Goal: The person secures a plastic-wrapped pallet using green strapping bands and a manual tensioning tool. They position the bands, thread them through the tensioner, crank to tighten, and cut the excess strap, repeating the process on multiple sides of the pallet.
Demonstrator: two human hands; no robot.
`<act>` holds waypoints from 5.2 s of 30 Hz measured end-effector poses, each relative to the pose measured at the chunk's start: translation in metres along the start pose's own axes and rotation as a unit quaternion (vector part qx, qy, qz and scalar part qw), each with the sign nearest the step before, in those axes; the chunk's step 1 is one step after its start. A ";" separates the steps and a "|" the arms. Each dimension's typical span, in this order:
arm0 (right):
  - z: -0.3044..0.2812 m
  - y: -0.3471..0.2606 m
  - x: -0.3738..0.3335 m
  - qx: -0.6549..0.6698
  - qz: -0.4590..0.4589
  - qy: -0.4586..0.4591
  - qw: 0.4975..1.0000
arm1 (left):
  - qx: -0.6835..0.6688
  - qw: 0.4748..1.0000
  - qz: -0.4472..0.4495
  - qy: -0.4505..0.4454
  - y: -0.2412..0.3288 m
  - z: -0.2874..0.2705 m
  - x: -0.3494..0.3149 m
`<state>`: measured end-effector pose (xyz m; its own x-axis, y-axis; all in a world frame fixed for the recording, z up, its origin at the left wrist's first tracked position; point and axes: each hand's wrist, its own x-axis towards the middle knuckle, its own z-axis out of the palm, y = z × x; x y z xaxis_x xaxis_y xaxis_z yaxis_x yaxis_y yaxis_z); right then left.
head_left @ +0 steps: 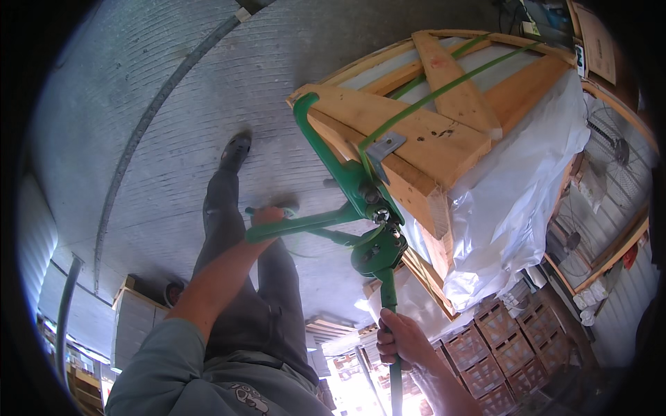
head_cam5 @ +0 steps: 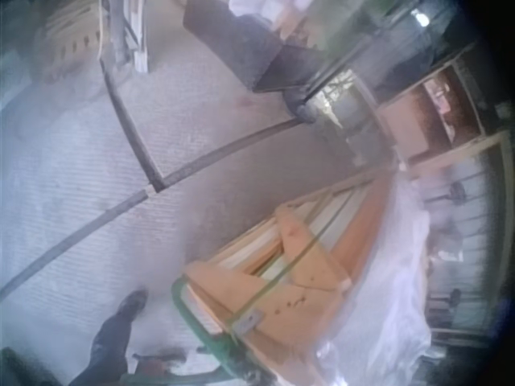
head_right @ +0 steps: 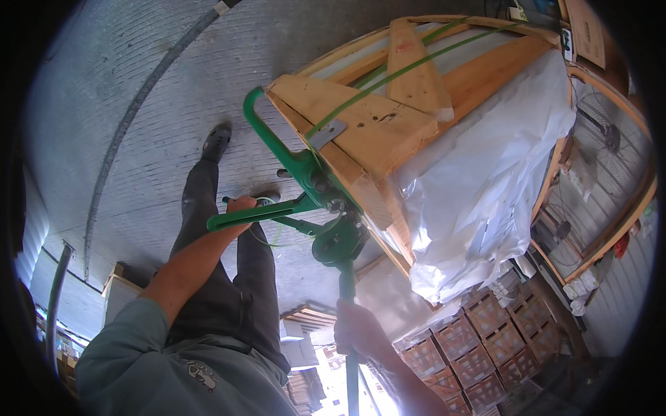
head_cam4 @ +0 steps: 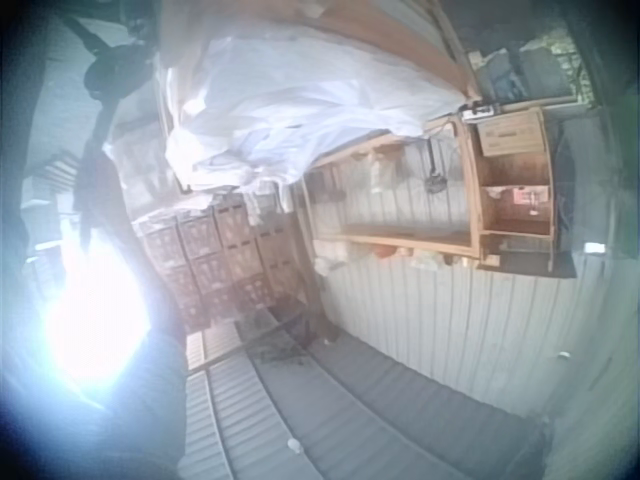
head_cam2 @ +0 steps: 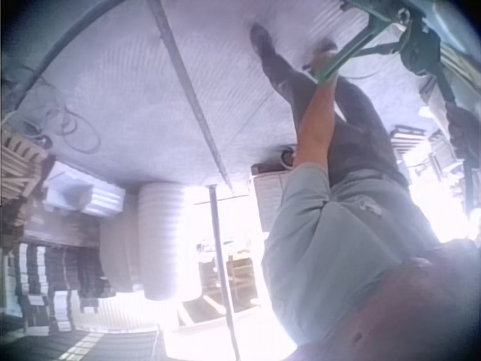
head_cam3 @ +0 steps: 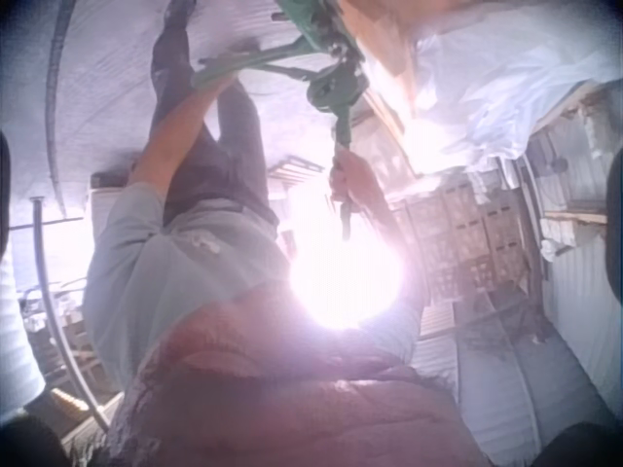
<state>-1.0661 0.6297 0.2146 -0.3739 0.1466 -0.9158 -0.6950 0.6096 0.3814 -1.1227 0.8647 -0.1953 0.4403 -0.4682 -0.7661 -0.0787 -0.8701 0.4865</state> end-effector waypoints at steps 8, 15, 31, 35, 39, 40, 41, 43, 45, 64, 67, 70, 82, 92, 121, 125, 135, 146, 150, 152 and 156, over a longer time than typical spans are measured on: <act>-0.002 -0.009 -0.001 -0.070 0.002 0.021 0.997 | -0.033 0.998 -0.043 -0.009 0.011 -0.010 0.005; -0.007 -0.022 -0.006 -0.052 0.034 -0.032 0.998 | -0.041 0.998 -0.038 -0.007 0.017 -0.014 0.008; -0.020 -0.037 -0.004 -0.042 0.032 -0.026 0.998 | -0.041 0.995 0.084 -0.019 0.009 0.025 0.017; -0.006 -0.021 -0.025 -0.066 -0.017 0.054 0.996 | -0.032 0.993 0.109 -0.016 0.018 0.003 0.010; 0.016 0.015 -0.119 -0.149 0.017 0.172 0.974 | -0.031 0.995 0.091 -0.016 0.025 -0.009 0.007; 0.020 0.025 -0.141 -0.162 0.039 0.186 0.968 | -0.012 0.995 0.095 -0.017 0.024 -0.009 0.008; 0.022 0.034 -0.159 -0.170 0.054 0.194 0.965 | 0.011 0.995 0.099 -0.022 0.024 -0.007 0.008; 0.030 0.050 -0.184 -0.184 0.077 0.210 0.957 | -0.018 0.995 0.090 -0.028 0.017 -0.002 0.007; 0.036 0.063 -0.190 -0.187 0.090 0.218 0.953 | -0.033 0.996 0.068 -0.040 0.012 0.007 0.005; 0.087 0.189 -0.114 -0.140 0.030 0.222 0.964 | -0.077 0.989 -0.086 -0.089 -0.004 0.003 -0.109; 0.093 0.220 -0.094 -0.112 -0.019 0.248 0.962 | -0.081 0.991 -0.050 -0.092 -0.012 -0.008 -0.113; 0.099 0.257 -0.060 -0.095 -0.097 0.297 0.945 | -0.045 0.994 -0.004 -0.102 -0.018 -0.016 -0.114; 0.164 0.320 0.125 -0.044 -0.374 0.333 0.864 | -0.067 0.995 -0.044 -0.052 -0.021 -0.041 -0.130; 0.201 0.308 0.224 -0.025 -0.475 0.342 0.810 | -0.077 0.991 0.070 -0.079 -0.036 -0.022 -0.172; -0.150 0.118 -0.123 0.438 -0.580 -0.354 0.589 | 0.048 0.998 -0.032 -0.007 -0.014 0.004 -0.106; -0.122 0.134 -0.109 0.372 -0.695 -0.229 0.571 | 0.043 0.998 -0.042 -0.013 -0.007 -0.011 -0.106; -0.108 0.114 -0.065 0.258 -0.849 -0.175 0.426 | 0.128 0.991 -0.002 -0.040 0.012 -0.038 -0.124; -0.091 0.255 -0.059 0.201 -0.848 0.211 0.442 | 0.227 0.908 0.349 0.036 0.000 -0.083 -0.197; -0.113 0.321 -0.111 0.274 -0.827 0.172 0.460 | 0.014 0.898 0.386 -0.210 0.057 -0.043 -0.241; -0.122 0.349 -0.138 0.344 -0.823 0.141 0.431 | 0.072 0.826 0.501 -0.248 0.088 -0.015 -0.273; -0.150 0.416 -0.197 0.366 -0.851 0.059 0.373 | -0.043 0.856 0.335 -0.391 0.134 0.021 -0.362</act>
<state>-1.3738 0.7374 0.5729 0.1715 -0.9461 0.2746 0.3503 -0.2020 -0.9146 -1.3110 0.9145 0.1387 -0.4147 -0.8467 -0.3334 0.0022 -0.3674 0.9301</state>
